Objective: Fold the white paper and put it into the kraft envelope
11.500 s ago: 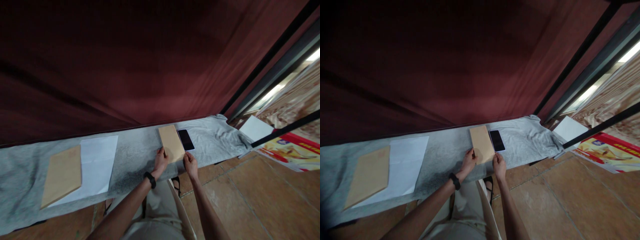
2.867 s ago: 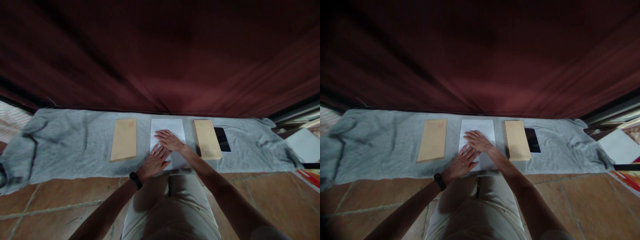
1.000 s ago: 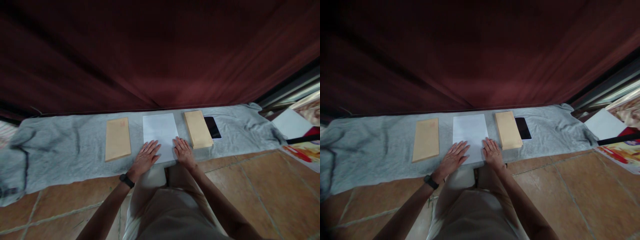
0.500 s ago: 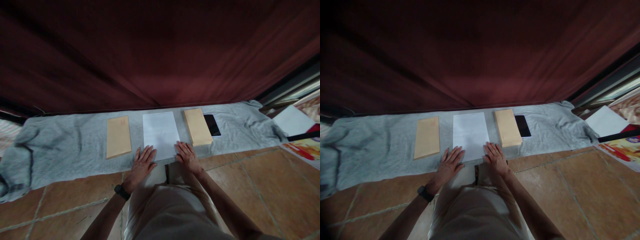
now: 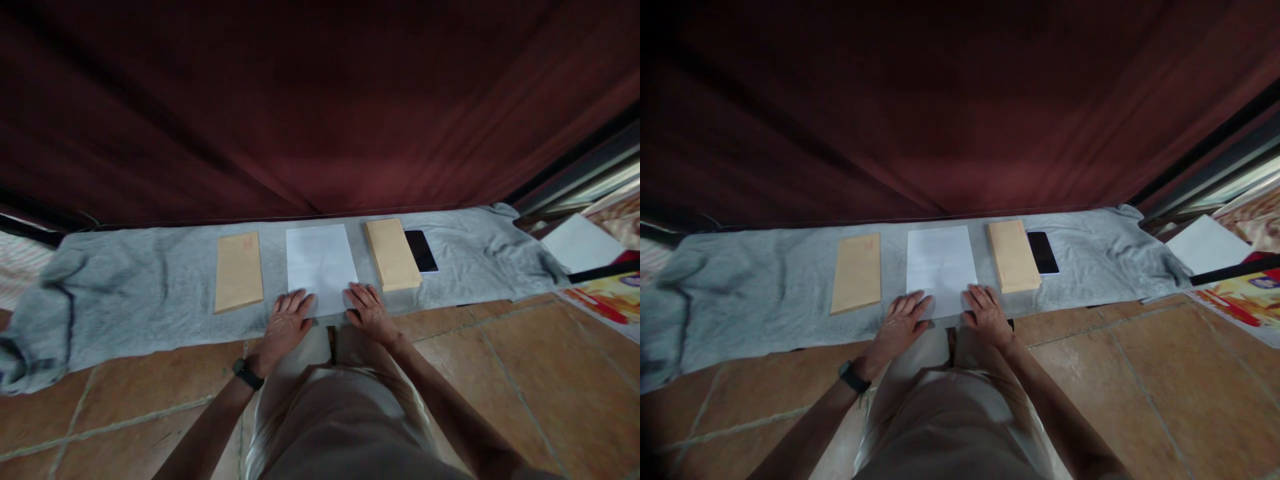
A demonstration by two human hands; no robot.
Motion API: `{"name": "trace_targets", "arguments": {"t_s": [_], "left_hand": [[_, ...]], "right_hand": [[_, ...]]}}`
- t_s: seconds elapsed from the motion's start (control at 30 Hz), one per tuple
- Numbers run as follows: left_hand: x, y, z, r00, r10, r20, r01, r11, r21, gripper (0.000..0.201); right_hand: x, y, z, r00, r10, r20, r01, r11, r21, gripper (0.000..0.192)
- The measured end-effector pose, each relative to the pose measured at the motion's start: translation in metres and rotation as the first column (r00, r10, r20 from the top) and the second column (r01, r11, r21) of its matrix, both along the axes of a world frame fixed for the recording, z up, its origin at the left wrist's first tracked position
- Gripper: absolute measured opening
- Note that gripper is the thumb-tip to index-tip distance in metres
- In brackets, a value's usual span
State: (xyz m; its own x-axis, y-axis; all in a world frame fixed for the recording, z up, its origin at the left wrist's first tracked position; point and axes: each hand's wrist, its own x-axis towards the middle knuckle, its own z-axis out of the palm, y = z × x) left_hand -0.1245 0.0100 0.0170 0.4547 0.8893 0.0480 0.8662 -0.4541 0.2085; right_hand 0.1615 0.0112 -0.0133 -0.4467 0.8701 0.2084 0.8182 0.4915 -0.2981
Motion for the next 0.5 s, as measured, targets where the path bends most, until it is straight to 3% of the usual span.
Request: {"name": "trace_targets", "arguments": {"t_s": [0.27,0.5], "left_hand": [[0.003,0.008,0.005,1.0,-0.003,0.019,0.003,1.0,0.014,0.043],[-0.02,0.004,0.003,0.945,-0.152,0.289,0.182,0.98,-0.08,0.03]], "right_hand": [[0.003,0.009,0.004,0.994,0.108,-0.033,-0.108,0.994,-0.016,0.048],[0.023,0.012,-0.001,0.949,0.178,-0.261,-0.209,0.973,-0.094,0.053]]}}
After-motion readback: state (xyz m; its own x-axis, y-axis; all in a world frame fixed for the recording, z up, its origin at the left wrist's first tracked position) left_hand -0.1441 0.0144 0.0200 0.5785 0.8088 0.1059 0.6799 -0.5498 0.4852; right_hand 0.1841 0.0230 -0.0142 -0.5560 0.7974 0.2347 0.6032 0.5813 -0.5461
